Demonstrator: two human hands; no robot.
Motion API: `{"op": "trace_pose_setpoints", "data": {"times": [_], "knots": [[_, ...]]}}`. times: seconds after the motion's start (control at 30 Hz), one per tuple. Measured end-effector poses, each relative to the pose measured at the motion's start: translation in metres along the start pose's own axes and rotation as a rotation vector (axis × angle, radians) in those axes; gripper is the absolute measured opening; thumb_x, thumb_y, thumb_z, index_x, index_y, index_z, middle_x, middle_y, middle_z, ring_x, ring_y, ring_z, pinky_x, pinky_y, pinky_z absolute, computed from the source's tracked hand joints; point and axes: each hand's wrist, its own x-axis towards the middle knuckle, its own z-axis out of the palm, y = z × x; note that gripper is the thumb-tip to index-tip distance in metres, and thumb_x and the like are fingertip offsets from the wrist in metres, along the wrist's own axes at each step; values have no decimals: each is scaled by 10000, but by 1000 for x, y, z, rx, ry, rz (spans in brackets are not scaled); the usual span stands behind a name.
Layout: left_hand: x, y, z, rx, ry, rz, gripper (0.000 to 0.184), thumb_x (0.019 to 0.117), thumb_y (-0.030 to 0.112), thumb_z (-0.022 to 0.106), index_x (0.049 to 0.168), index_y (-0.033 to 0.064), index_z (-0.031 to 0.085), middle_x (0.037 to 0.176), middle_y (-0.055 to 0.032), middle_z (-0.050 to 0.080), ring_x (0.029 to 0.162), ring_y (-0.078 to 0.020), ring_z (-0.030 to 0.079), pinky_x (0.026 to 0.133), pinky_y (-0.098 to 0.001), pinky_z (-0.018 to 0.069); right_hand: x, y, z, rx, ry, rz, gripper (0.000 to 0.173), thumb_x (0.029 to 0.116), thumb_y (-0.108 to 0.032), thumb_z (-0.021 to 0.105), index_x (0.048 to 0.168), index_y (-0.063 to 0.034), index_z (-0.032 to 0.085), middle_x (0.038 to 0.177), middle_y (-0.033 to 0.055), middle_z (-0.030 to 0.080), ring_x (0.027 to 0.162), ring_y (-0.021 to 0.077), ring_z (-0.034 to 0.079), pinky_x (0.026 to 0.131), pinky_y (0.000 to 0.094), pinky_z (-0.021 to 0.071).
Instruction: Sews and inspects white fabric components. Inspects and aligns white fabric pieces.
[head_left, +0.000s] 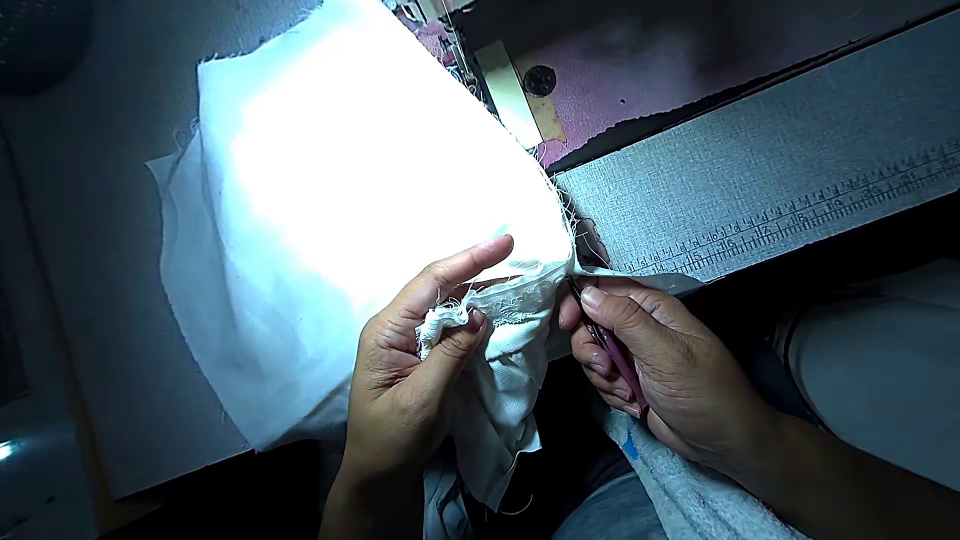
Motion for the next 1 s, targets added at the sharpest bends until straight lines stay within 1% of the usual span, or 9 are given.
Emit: {"op": "trace_pose_setpoints", "data": {"times": [0.07, 0.13, 0.23, 0.37, 0.5, 0.67, 0.83, 0.93, 1.0], "knots": [[0, 0, 0, -11, -6, 5, 401, 993, 9, 508, 1379, 48, 611, 1286, -18, 691, 1055, -82, 692, 910, -229, 578, 0, -1, 0, -2, -5, 8, 346, 1102, -217, 353, 926, -92, 623, 622, -30, 447, 456, 2, 387, 414, 123, 336], [1, -1, 0, -1, -13, 8, 401, 994, 20, 505, 1382, 47, 604, 1297, -20, 687, 1078, -91, 690, 924, -237, 576, 1, -1, 1, 15, -2, 10, 352, 1106, -218, 359, 895, -90, 610, 612, -32, 434, 449, -1, 378, 407, 120, 328], [0, -1, 0, -4, 3, -2, 402, 991, 20, 514, 1379, 59, 612, 1272, -8, 697, 1043, -75, 694, 897, -223, 579, 2, 0, 1, 31, 5, 0, 352, 1101, -202, 370, 862, -91, 603, 610, -35, 425, 450, -4, 369, 406, 119, 316], [0, -1, 0, -17, 2, -2, 404, 991, 22, 513, 1382, 60, 612, 1273, -12, 693, 1046, -79, 693, 902, -229, 580, 2, -1, 1, 39, -8, 20, 340, 1098, -220, 361, 903, -93, 609, 622, -26, 439, 455, 1, 382, 412, 122, 330], [0, -1, 0, -23, 12, -12, 409, 987, 10, 507, 1377, 64, 615, 1248, -6, 710, 1012, -63, 700, 875, -210, 582, 2, 0, 0, 36, -5, 13, 361, 1100, -201, 366, 863, -82, 611, 595, -35, 426, 442, -6, 372, 406, 119, 321], [1, -2, 0, -10, 4, 1, 409, 986, 20, 519, 1381, 65, 613, 1291, -16, 689, 1068, -88, 691, 921, -241, 578, 3, 1, 0, 32, -16, 4, 351, 1099, -194, 354, 907, -75, 623, 608, -28, 445, 454, 1, 387, 414, 123, 328], [0, -1, 0, -29, 12, -11, 423, 979, 7, 513, 1389, 61, 607, 1260, -16, 701, 1036, -79, 698, 899, -227, 581, 3, 1, 1, 36, -4, 6, 362, 1095, -185, 367, 852, -78, 614, 600, -32, 434, 452, -4, 381, 411, 121, 320], [0, -2, 0, -29, 7, -6, 415, 987, 14, 512, 1387, 60, 607, 1269, -17, 697, 1044, -79, 695, 907, -228, 578, 3, 1, 0, 35, -13, 12, 356, 1094, -189, 363, 878, -77, 622, 603, -31, 446, 457, -3, 390, 418, 120, 325], [0, -2, 0, -21, 9, -8, 416, 987, 19, 515, 1390, 65, 608, 1263, -6, 696, 1023, -66, 691, 892, -216, 576, 4, 1, -1, 33, -15, 10, 363, 1096, -196, 361, 865, -78, 615, 593, -30, 440, 448, -1, 386, 412, 122, 322]]}}
